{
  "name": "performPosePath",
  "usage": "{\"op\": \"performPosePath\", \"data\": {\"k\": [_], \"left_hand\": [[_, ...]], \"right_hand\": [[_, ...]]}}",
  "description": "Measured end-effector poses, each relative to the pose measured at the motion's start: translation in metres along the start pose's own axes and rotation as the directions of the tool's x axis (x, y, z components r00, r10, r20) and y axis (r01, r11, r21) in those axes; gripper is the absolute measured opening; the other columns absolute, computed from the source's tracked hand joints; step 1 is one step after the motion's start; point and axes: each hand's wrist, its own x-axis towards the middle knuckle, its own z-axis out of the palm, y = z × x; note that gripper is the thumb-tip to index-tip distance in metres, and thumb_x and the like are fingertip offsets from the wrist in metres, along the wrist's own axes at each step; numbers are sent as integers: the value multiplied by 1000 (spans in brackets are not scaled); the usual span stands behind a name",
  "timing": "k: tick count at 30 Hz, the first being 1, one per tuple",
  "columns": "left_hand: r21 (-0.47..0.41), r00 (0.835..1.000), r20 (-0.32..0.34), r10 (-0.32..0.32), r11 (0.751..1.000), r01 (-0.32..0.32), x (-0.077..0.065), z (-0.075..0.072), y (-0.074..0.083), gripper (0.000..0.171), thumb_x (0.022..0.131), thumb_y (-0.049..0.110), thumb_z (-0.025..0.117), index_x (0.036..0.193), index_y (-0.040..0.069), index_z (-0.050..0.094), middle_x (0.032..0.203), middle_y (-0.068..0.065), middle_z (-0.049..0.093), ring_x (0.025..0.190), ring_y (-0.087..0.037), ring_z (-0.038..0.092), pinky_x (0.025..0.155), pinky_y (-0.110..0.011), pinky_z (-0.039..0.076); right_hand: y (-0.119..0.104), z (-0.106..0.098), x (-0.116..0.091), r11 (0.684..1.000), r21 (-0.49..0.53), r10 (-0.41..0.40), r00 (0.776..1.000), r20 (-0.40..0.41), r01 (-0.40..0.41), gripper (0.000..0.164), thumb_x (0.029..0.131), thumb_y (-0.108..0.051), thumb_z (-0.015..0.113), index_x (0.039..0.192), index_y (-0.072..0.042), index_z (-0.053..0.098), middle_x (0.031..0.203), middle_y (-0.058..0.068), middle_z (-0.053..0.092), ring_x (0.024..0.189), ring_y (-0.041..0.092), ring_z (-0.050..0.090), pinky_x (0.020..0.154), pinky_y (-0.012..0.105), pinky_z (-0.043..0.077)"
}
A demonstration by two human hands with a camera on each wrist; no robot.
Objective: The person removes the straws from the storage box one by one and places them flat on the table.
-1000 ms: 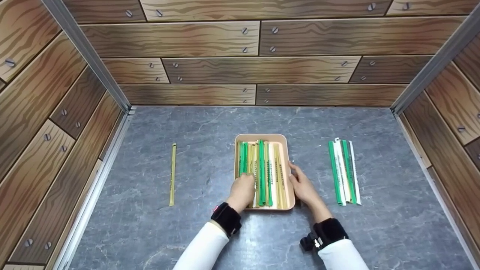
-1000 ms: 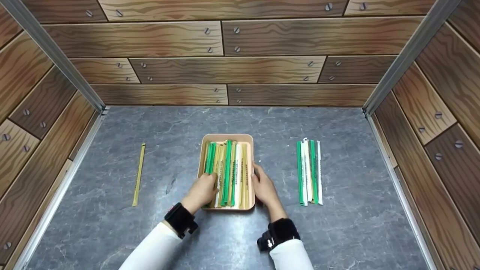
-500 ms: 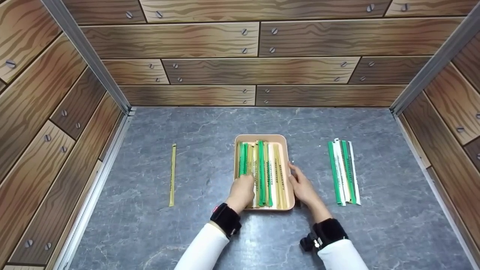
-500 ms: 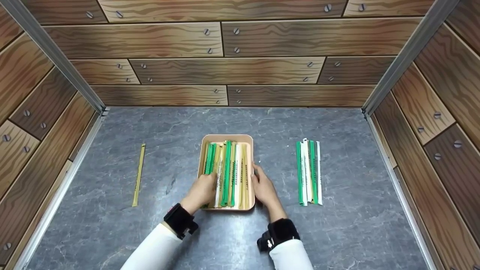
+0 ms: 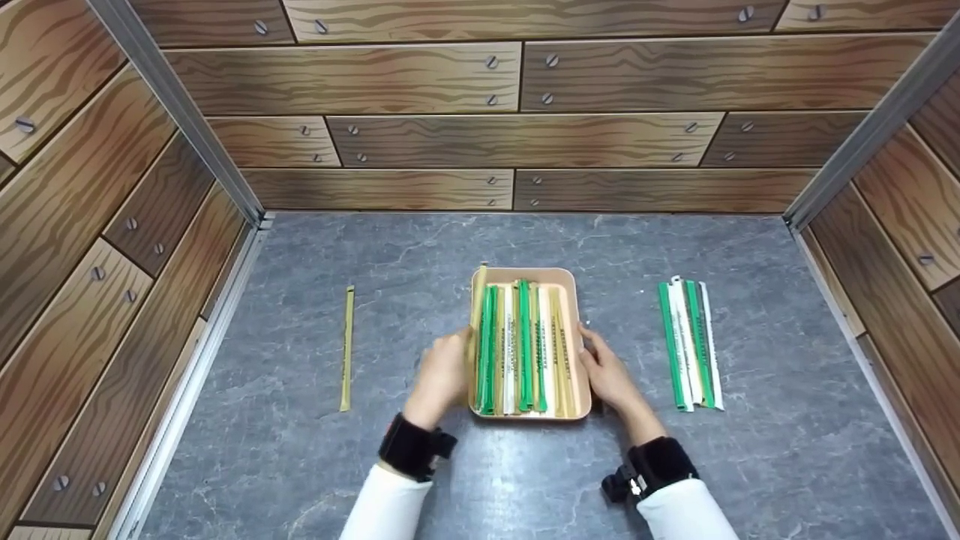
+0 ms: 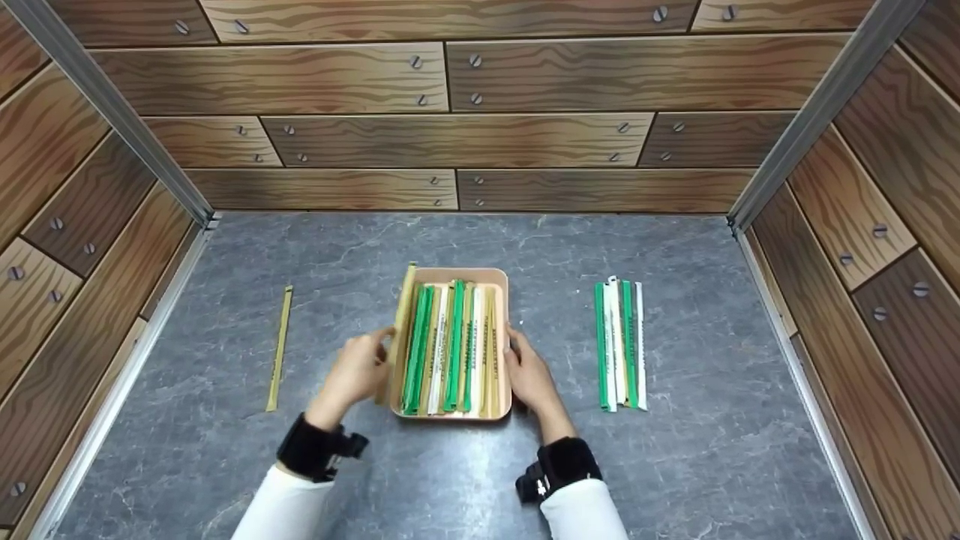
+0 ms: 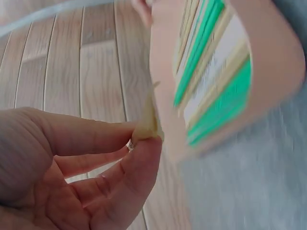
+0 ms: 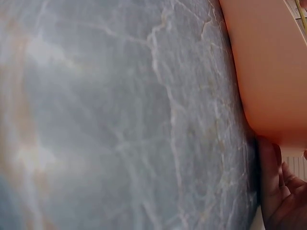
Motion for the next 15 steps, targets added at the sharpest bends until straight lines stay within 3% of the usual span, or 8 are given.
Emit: {"op": "performPosePath", "data": {"k": [5, 9, 15], "left_hand": [[41, 994, -93, -48, 998, 52, -2, -18, -30, 46, 91, -6, 56, 135, 3, 56, 104, -21, 67, 74, -33, 66, 59, -41, 57], [96, 984, -165, -61, 992, 78, -3, -27, -61, 47, 85, -9, 57, 131, 4, 60, 105, -22, 68, 89, -40, 66, 74, -51, 56], [102, 968, -202, -152, 979, 175, -4, -41, -104, 52, 80, -13, 50, 130, 0, 60, 114, -25, 65, 101, -45, 63, 84, -55, 51]], "right_hand": [[1, 0, 0, 1000, 4, -11, 1000, -8, 11, 50, 105, -16, 43, 153, -10, 33, 146, 31, 39, 128, 46, 44, 107, 55, 34], [1, 0, 0, 1000, 8, -17, 1000, -12, 18, 49, 105, -15, 43, 153, -9, 34, 146, 30, 38, 128, 45, 44, 107, 55, 35], [1, 0, 0, 1000, 5, -31, 999, -10, 31, 50, 105, -15, 43, 153, -9, 33, 147, 30, 37, 131, 45, 41, 108, 55, 32]]}}
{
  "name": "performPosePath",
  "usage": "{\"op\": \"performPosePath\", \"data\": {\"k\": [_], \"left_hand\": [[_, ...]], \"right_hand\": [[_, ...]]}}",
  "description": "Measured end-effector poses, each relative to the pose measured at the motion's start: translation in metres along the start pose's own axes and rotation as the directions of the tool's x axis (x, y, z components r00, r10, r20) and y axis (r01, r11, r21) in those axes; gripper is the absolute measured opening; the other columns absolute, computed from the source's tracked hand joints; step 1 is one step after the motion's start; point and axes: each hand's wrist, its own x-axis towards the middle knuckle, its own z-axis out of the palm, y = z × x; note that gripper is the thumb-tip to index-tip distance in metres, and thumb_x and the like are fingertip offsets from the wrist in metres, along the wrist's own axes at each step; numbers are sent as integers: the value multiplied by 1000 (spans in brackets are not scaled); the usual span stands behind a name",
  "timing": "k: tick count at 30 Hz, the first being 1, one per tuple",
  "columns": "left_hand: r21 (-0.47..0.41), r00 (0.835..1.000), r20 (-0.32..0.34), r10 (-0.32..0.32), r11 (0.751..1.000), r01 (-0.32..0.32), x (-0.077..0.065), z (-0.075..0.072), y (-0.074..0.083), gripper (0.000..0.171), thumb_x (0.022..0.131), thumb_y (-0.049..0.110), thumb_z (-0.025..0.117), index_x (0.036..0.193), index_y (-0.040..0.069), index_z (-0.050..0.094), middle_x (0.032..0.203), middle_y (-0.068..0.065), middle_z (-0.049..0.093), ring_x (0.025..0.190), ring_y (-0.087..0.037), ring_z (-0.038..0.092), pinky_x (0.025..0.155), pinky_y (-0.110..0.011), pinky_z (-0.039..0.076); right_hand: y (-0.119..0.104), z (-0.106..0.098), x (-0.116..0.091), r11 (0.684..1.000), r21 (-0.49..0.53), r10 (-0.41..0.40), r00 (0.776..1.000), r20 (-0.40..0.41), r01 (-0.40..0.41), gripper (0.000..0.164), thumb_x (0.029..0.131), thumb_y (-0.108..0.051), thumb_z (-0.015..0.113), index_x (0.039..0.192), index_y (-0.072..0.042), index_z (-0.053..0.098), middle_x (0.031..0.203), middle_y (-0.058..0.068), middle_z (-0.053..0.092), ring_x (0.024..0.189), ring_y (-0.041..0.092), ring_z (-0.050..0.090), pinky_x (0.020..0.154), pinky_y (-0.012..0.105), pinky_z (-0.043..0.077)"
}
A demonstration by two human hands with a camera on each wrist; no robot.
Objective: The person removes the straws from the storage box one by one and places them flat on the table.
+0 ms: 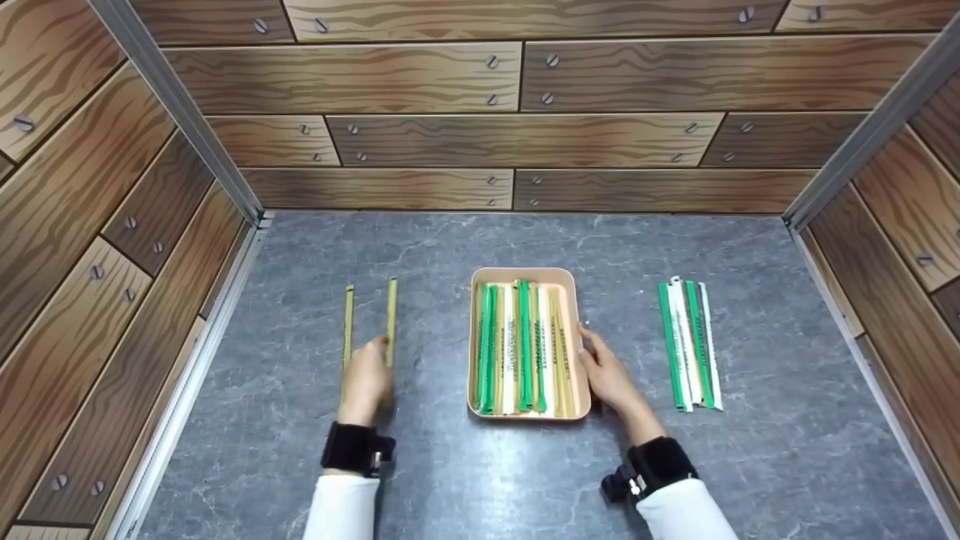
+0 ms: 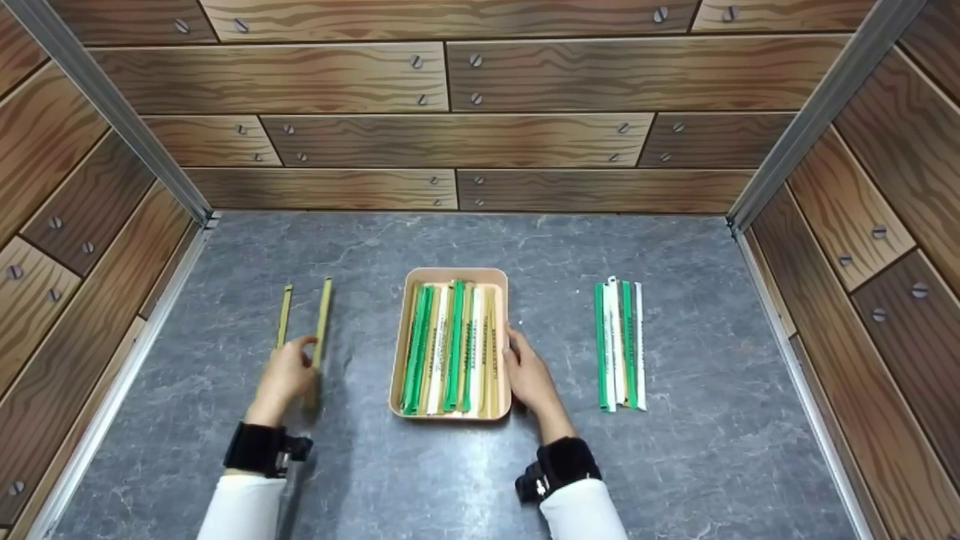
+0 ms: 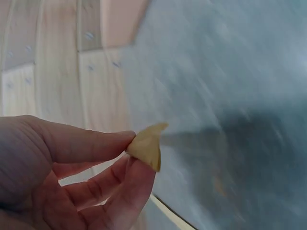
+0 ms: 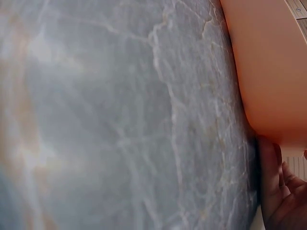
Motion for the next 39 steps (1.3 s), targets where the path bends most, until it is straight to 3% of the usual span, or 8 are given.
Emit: {"op": "performPosePath", "data": {"k": [8, 12, 18, 24, 30, 34, 39], "left_hand": [[71, 993, 11, -118, 991, 117, 9, -8, -34, 39, 92, -4, 53, 129, 4, 61, 101, -26, 67, 89, -48, 64, 71, -57, 52], [93, 989, 20, -146, 985, 143, 12, -11, -42, 32, 93, -1, 54, 122, 5, 64, 94, -24, 68, 83, -48, 64, 66, -57, 51], [104, 982, 39, -185, 978, 180, 17, -15, -49, 23, 90, -2, 56, 111, 1, 65, 92, -24, 67, 83, -47, 63, 68, -57, 52], [127, 977, 46, -210, 971, 203, 23, -20, -55, 16, 94, -1, 52, 105, 0, 63, 94, -25, 66, 85, -47, 63, 67, -58, 52], [147, 978, 15, -207, 968, 203, 23, -23, -56, 13, 93, -1, 53, 101, -2, 63, 96, -29, 66, 86, -50, 63, 67, -60, 51], [158, 977, -15, -214, 964, 214, 22, -24, -52, 12, 91, -3, 54, 99, -3, 63, 97, -30, 65, 87, -50, 63, 67, -61, 51], [142, 986, -41, -160, 976, 165, 15, -25, -32, 27, 91, -4, 52, 115, -2, 64, 103, -31, 64, 88, -49, 63, 66, -60, 52]], "right_hand": [[-2, -1, -1, 999, 28, 25, 999, 19, -26, 51, 105, -15, 43, 154, -14, 32, 148, 29, 36, 131, 45, 40, 109, 55, 31], [-2, 1, -1, 999, 21, 28, 999, 15, -28, 50, 105, -16, 44, 153, -13, 33, 146, 30, 38, 129, 45, 43, 108, 55, 33], [-2, 0, -1, 1000, 9, 29, 1000, 11, -29, 50, 105, -16, 44, 153, -12, 33, 148, 30, 36, 132, 46, 39, 110, 55, 30], [0, 0, 0, 1000, 12, 19, 1000, 4, -19, 50, 104, -14, 44, 153, -11, 34, 146, 30, 38, 130, 45, 42, 109, 54, 33], [2, 1, 1, 1000, 9, 7, 1000, -1, -7, 50, 105, -16, 45, 153, -11, 34, 148, 29, 36, 133, 44, 39, 110, 53, 30], [0, 2, 0, 999, 32, 8, 1000, 15, -9, 51, 105, -15, 43, 154, -10, 31, 144, 31, 40, 125, 44, 47, 104, 54, 38], [0, 2, 0, 999, 37, 15, 1000, 14, -15, 51, 105, -14, 43, 154, -11, 31, 144, 32, 41, 123, 43, 49, 103, 53, 39]]}}
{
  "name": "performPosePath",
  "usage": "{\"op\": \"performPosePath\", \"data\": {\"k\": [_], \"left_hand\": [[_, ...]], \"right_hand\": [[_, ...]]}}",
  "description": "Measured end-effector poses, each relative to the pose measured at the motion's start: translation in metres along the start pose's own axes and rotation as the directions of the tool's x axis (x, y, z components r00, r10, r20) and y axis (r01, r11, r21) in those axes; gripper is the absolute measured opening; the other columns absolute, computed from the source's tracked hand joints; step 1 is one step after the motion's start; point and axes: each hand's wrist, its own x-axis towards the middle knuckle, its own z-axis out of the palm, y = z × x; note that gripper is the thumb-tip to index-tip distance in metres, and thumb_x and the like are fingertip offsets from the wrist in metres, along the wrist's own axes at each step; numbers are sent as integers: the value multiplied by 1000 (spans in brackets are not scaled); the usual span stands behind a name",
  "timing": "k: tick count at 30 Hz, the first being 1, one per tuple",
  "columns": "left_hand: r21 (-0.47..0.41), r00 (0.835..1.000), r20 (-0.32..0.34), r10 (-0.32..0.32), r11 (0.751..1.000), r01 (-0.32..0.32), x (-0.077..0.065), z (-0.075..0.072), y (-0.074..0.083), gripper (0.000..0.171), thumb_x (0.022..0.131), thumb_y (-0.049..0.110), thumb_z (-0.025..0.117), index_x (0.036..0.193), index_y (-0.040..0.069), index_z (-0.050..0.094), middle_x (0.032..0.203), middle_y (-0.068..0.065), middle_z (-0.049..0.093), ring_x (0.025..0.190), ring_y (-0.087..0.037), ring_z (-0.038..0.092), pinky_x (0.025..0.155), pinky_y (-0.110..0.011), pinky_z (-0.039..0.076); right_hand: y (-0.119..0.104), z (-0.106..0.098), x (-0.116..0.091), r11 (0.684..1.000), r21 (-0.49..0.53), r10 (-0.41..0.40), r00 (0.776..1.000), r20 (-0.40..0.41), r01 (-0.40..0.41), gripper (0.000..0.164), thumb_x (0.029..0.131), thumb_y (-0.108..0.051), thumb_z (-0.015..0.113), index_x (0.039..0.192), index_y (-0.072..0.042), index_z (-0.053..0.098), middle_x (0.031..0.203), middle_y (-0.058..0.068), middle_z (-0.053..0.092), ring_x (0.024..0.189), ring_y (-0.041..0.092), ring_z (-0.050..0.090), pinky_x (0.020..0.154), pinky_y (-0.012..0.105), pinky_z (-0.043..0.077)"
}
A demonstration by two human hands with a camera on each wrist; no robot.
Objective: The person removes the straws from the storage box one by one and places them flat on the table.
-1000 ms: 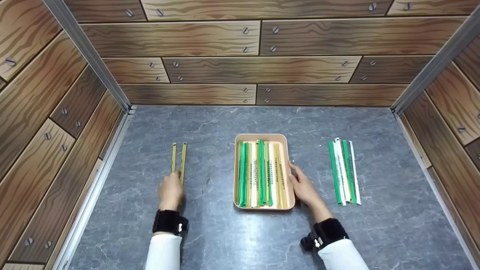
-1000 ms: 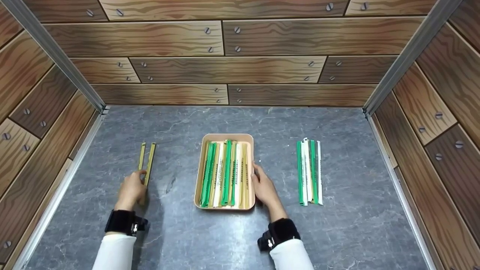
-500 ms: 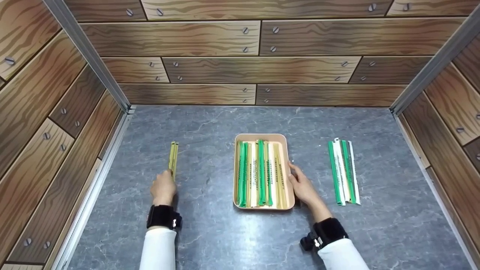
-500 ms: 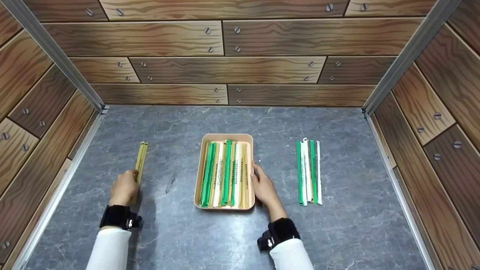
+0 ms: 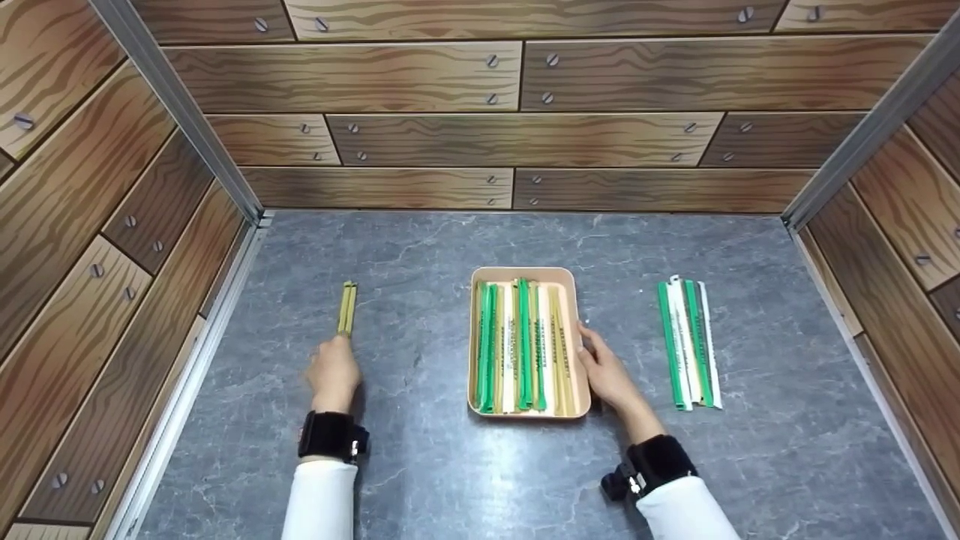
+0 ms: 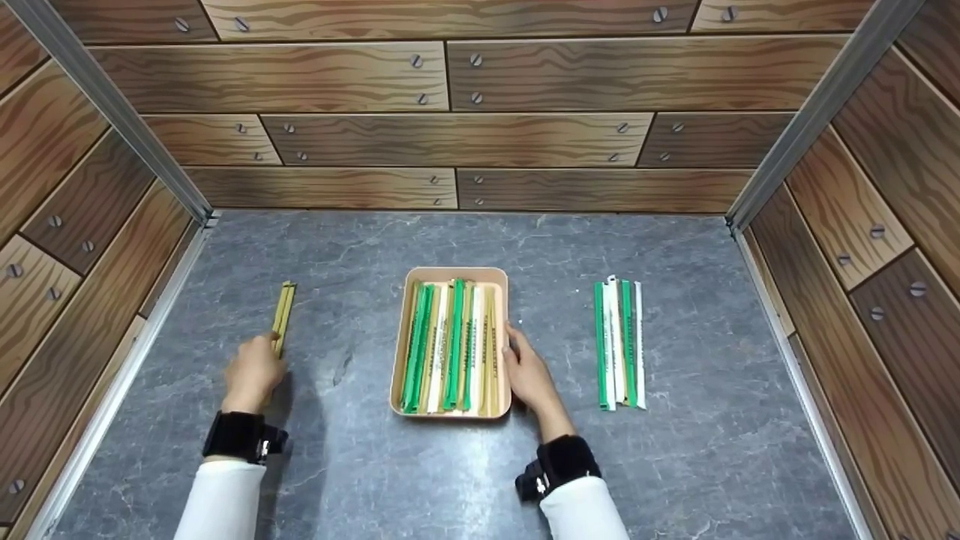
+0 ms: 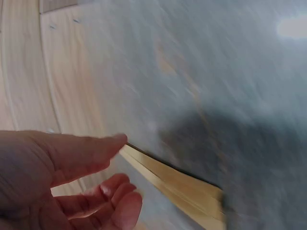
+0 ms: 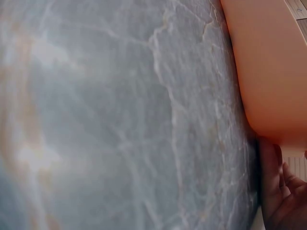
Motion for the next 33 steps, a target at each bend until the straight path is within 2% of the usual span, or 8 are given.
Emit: {"op": "performPosePath", "data": {"k": [3, 6, 11, 15, 19, 22, 27, 33], "left_hand": [[-62, 993, -24, 114, 991, -115, -11, 2, 18, 40, 86, -4, 57, 125, 1, 63, 109, -29, 65, 92, -46, 64, 71, -56, 54], [-102, 972, -31, 233, 967, -235, -25, 8, 42, 46, 80, -2, 62, 125, 0, 63, 111, -25, 66, 94, -42, 65, 74, -52, 55], [-138, 911, -40, 411, 900, -413, -49, 30, 82, 42, 81, 2, 70, 122, -1, 63, 102, -20, 68, 87, -36, 66, 71, -48, 56], [-225, 858, -1, 514, 836, -501, -64, 47, 108, 41, 82, 1, 71, 121, -4, 62, 99, -19, 68, 82, -30, 66, 68, -38, 57], [-272, 837, 41, 546, 812, -517, -73, 60, 129, 44, 83, 0, 70, 125, -7, 60, 112, -24, 65, 85, -30, 67, 67, -30, 57], [-246, 839, 75, 539, 825, -508, -76, 67, 141, 46, 84, 1, 70, 128, -7, 57, 118, -26, 62, 90, -32, 67, 70, -31, 58], [-129, 839, 132, 528, 848, -514, -75, 77, 155, 49, 85, 7, 72, 131, -4, 57, 116, -25, 62, 90, -33, 66, 72, -39, 58], [-11, 830, 186, 526, 846, -533, -70, 90, 164, 36, 85, 8, 69, 121, 2, 66, 105, -19, 65, 84, -31, 65, 66, -40, 57]], "right_hand": [[0, 0, 0, 1000, -1, -9, 1000, -3, 9, 51, 105, -13, 43, 154, -11, 32, 146, 31, 38, 127, 45, 46, 106, 54, 36], [1, 0, 0, 1000, -8, -13, 1000, -1, 13, 51, 105, -13, 43, 154, -11, 31, 147, 31, 37, 128, 46, 43, 107, 55, 34], [0, -1, -1, 1000, -21, -11, 1000, -2, 11, 51, 105, -15, 43, 154, -12, 31, 148, 30, 36, 132, 46, 39, 109, 55, 32], [-1, -1, -2, 1000, -20, -13, 1000, -1, 13, 51, 105, -15, 43, 154, -13, 31, 151, 27, 32, 136, 44, 34, 111, 54, 29], [-1, -1, -3, 1000, -28, -12, 1000, -4, 11, 51, 105, -17, 43, 154, -13, 31, 151, 28, 32, 135, 46, 34, 111, 55, 28], [0, -1, -3, 999, -36, -12, 1000, -5, 12, 51, 105, -18, 43, 154, -12, 31, 150, 29, 32, 134, 47, 35, 110, 56, 29], [1, -1, -2, 999, -28, -21, 1000, -7, 20, 51, 105, -16, 43, 154, -10, 31, 150, 29, 33, 134, 46, 36, 110, 54, 31], [0, 0, -1, 999, -31, -11, 1000, -4, 11, 51, 105, -17, 43, 154, -11, 31, 151, 27, 33, 135, 44, 35, 111, 54, 28]]}}
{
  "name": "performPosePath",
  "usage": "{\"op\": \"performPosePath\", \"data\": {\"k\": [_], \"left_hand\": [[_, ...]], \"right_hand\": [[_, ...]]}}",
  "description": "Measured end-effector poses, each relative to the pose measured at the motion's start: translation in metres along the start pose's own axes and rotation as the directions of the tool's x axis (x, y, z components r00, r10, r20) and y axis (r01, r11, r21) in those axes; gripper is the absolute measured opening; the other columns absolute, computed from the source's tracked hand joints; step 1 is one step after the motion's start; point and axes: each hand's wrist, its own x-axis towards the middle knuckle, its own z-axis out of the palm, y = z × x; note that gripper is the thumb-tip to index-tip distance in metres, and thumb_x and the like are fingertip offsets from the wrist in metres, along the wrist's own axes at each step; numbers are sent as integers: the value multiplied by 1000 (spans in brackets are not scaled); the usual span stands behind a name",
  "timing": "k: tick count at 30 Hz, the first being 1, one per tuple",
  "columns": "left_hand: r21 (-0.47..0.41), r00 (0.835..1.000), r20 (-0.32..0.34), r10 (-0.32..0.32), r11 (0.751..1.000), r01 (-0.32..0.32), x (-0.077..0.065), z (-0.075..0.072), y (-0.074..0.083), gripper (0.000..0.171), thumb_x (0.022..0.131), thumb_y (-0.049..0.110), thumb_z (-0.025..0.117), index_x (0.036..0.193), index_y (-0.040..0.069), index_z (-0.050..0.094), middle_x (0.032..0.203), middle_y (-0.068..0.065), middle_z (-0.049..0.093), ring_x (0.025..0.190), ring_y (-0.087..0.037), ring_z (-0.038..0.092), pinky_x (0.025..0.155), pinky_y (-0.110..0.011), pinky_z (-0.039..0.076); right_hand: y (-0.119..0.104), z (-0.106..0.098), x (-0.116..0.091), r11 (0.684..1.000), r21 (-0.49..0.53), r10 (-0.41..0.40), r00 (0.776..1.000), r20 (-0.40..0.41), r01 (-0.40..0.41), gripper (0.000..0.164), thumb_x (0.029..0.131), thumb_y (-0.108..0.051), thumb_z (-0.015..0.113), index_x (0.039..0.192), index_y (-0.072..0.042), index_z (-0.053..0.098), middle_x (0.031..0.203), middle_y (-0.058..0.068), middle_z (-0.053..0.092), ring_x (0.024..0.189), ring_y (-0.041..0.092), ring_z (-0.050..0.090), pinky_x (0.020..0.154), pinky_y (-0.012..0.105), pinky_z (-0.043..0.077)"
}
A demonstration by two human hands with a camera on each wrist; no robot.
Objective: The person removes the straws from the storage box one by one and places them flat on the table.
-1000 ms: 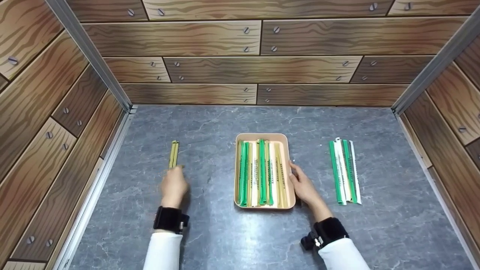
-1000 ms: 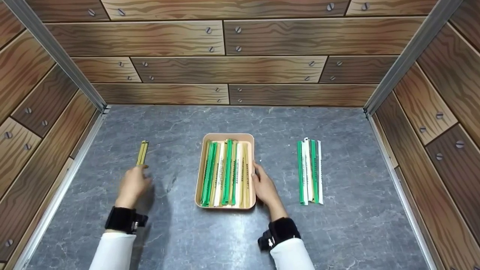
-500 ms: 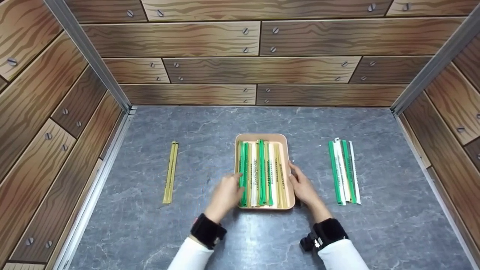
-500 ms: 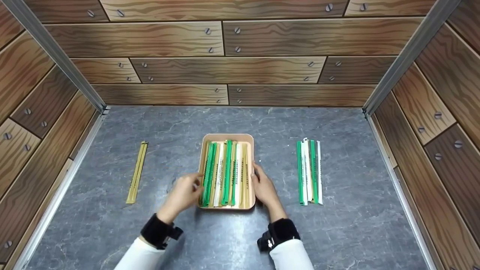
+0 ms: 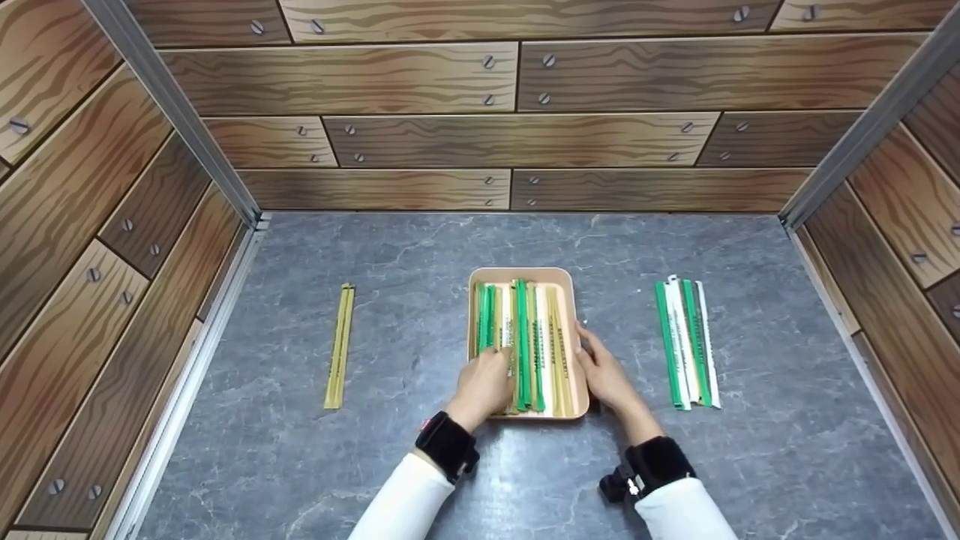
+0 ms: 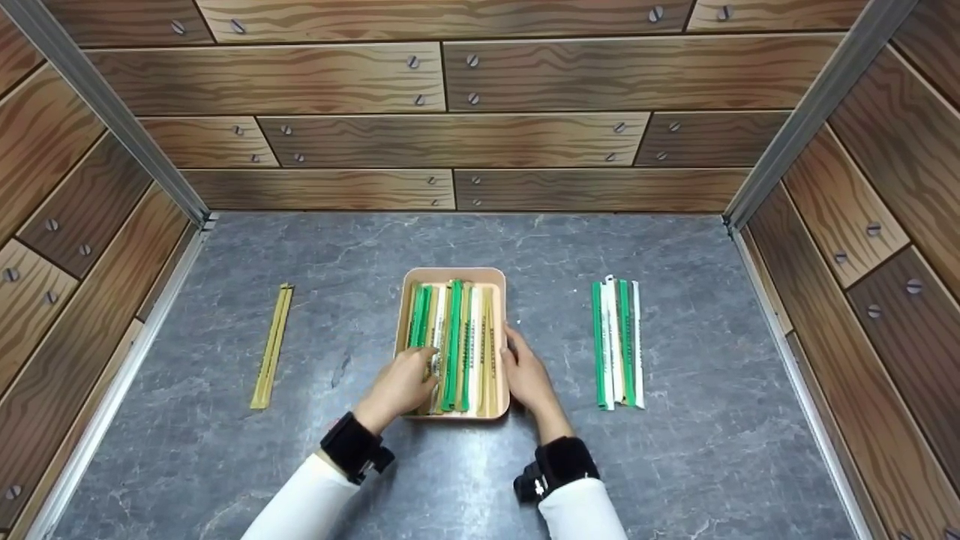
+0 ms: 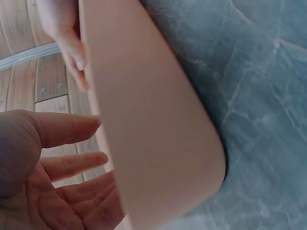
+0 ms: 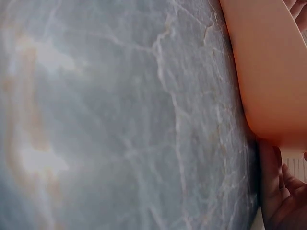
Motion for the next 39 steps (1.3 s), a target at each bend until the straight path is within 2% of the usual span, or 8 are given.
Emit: {"op": "performPosePath", "data": {"k": [5, 9, 14, 20, 28, 33, 36, 39], "left_hand": [[41, 999, 45, -6, 999, 4, 6, 6, 3, 31, 84, 4, 66, 115, 9, 71, 102, -14, 64, 81, -28, 64, 63, -40, 57], [31, 998, 66, -11, 999, 9, 8, 9, 4, 31, 81, 0, 66, 111, 8, 73, 105, -16, 62, 77, -28, 64, 61, -39, 57], [17, 999, 41, -23, 1000, 23, 11, 10, 1, 19, 75, -5, 67, 92, 0, 70, 98, -18, 61, 73, -30, 63, 63, -40, 57], [26, 997, 34, -65, 998, 64, 15, 9, -1, 12, 72, -9, 66, 79, 1, 65, 83, -14, 61, 71, -30, 62, 60, -41, 55], [-31, 995, 41, -92, 995, 93, 14, 9, -1, 17, 71, -10, 68, 78, 3, 61, 77, -12, 61, 68, -29, 63, 57, -37, 55], [-71, 997, 4, -82, 994, 83, 13, 9, -4, 18, 70, -10, 67, 75, 4, 58, 75, -10, 59, 67, -27, 62, 56, -36, 54], [-105, 995, -17, -95, 990, 93, 12, 8, -5, 15, 70, -11, 66, 74, 2, 61, 77, -10, 59, 67, -26, 61, 57, -35, 54], [-135, 992, -27, -119, 984, 115, 12, 7, -4, 14, 71, -12, 66, 80, 0, 65, 82, -12, 60, 68, -26, 61, 59, -34, 55]], "right_hand": [[-1, 1, 0, 1000, 1, -10, 1000, 4, 10, 51, 105, -17, 43, 154, -12, 31, 150, 28, 33, 134, 45, 36, 111, 55, 29], [0, 1, -1, 1000, -5, -26, 1000, -3, 26, 51, 105, -16, 44, 154, -10, 31, 150, 29, 33, 134, 47, 35, 110, 56, 29], [-1, 1, -1, 1000, -10, -25, 1000, -2, 25, 51, 105, -17, 44, 154, -11, 31, 151, 28, 31, 135, 47, 33, 111, 57, 27], [-1, 1, -2, 1000, -1, -23, 1000, -7, 23, 51, 105, -16, 44, 154, -11, 32, 150, 29, 33, 133, 47, 37, 109, 56, 30], [-1, 1, -2, 1000, 18, -11, 1000, -3, 12, 51, 105, -16, 44, 154, -12, 31, 150, 29, 33, 132, 45, 39, 108, 55, 33], [-1, 0, -2, 1000, 21, -1, 1000, 6, 0, 52, 105, -16, 44, 155, -13, 31, 151, 29, 31, 133, 46, 37, 109, 55, 31], [-2, -1, -2, 999, 34, 1, 1000, 6, -1, 51, 105, -16, 45, 154, -13, 32, 150, 30, 32, 131, 45, 40, 108, 54, 33], [-3, -4, -1, 999, 47, 7, 1000, 18, -7, 52, 105, -16, 45, 154, -12, 31, 144, 32, 40, 120, 41, 53, 102, 48, 42]]}}
